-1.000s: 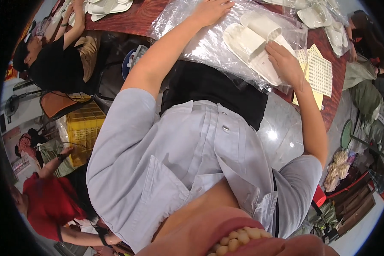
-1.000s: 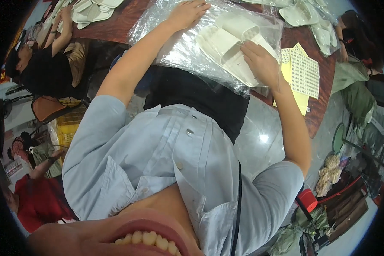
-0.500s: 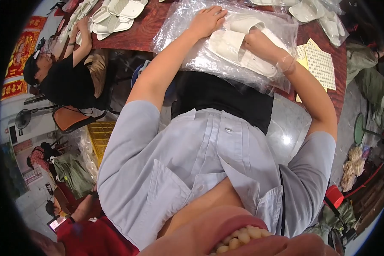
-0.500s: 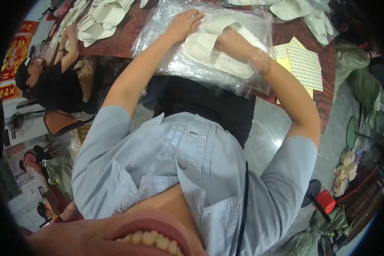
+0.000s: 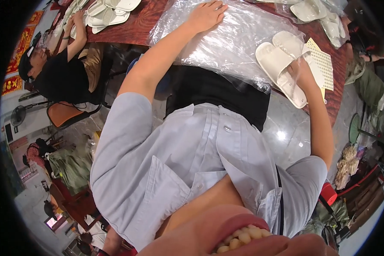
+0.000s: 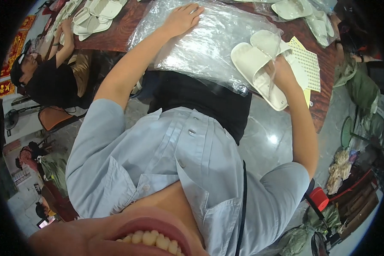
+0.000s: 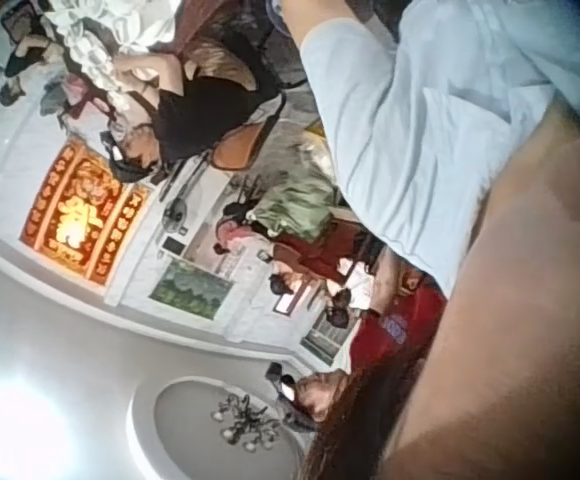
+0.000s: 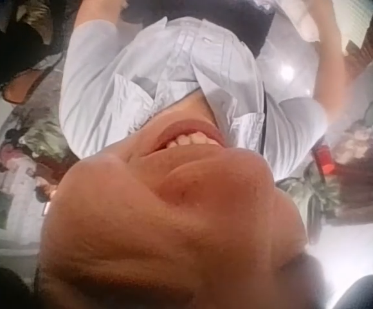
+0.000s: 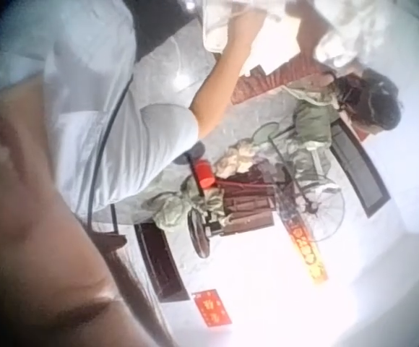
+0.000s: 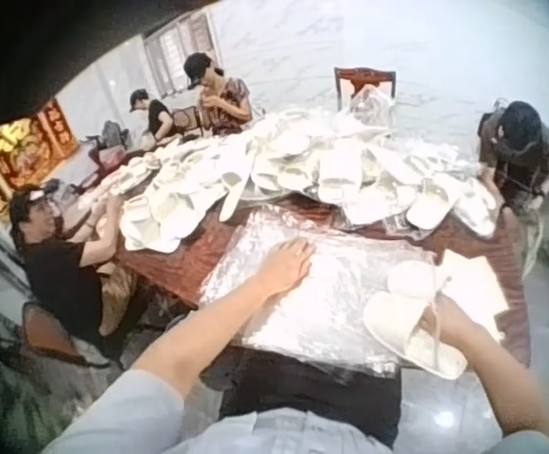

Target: The recorder is packing white sandals into plastic bags at a workstation.

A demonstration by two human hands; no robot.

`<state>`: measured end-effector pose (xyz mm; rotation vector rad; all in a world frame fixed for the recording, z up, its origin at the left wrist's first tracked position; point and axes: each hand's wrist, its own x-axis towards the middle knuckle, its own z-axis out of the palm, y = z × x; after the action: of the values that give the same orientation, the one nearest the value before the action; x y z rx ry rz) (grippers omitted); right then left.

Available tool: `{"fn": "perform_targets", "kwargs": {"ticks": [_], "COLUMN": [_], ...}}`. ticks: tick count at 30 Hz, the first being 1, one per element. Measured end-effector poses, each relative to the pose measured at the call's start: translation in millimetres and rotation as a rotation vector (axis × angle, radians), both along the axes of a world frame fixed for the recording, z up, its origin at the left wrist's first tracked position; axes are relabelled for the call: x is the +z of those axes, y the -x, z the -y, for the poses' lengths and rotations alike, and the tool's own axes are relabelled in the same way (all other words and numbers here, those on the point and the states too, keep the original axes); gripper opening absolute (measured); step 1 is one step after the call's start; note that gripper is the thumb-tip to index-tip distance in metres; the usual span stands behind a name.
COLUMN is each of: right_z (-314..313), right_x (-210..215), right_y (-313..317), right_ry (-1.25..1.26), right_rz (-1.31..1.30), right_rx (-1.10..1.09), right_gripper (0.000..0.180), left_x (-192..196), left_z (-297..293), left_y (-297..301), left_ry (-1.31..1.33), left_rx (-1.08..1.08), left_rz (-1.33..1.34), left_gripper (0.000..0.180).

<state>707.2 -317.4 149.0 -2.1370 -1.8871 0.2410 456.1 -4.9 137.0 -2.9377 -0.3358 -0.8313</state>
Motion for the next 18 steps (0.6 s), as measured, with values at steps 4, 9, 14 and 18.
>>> {"fn": "perform_targets", "kwargs": {"ticks": [4,9,14,18], "right_z": [-1,2,14,19], "right_x": [7,10,-5,33], "right_y": [8,12,-11,11], "right_ry": [0.052,0.052,0.095,-0.064], "right_rz": [-0.096,0.036,0.130,0.252], "right_rx": [-0.055,0.010,0.021,-0.066], "right_gripper": [0.025,0.025,0.023,0.020], "left_x": [22,91,33,-22], "left_z": [9,116,174,158], "left_y": [-5,-34,-34,-27], "left_ry": [-0.024,-0.047,0.141,0.223], "left_rx": [0.199,-0.065,-0.120,-0.050], "left_rz": [-0.262,-0.328,-0.251,-0.204], "left_gripper": [0.041,0.049,0.060,0.062]}}
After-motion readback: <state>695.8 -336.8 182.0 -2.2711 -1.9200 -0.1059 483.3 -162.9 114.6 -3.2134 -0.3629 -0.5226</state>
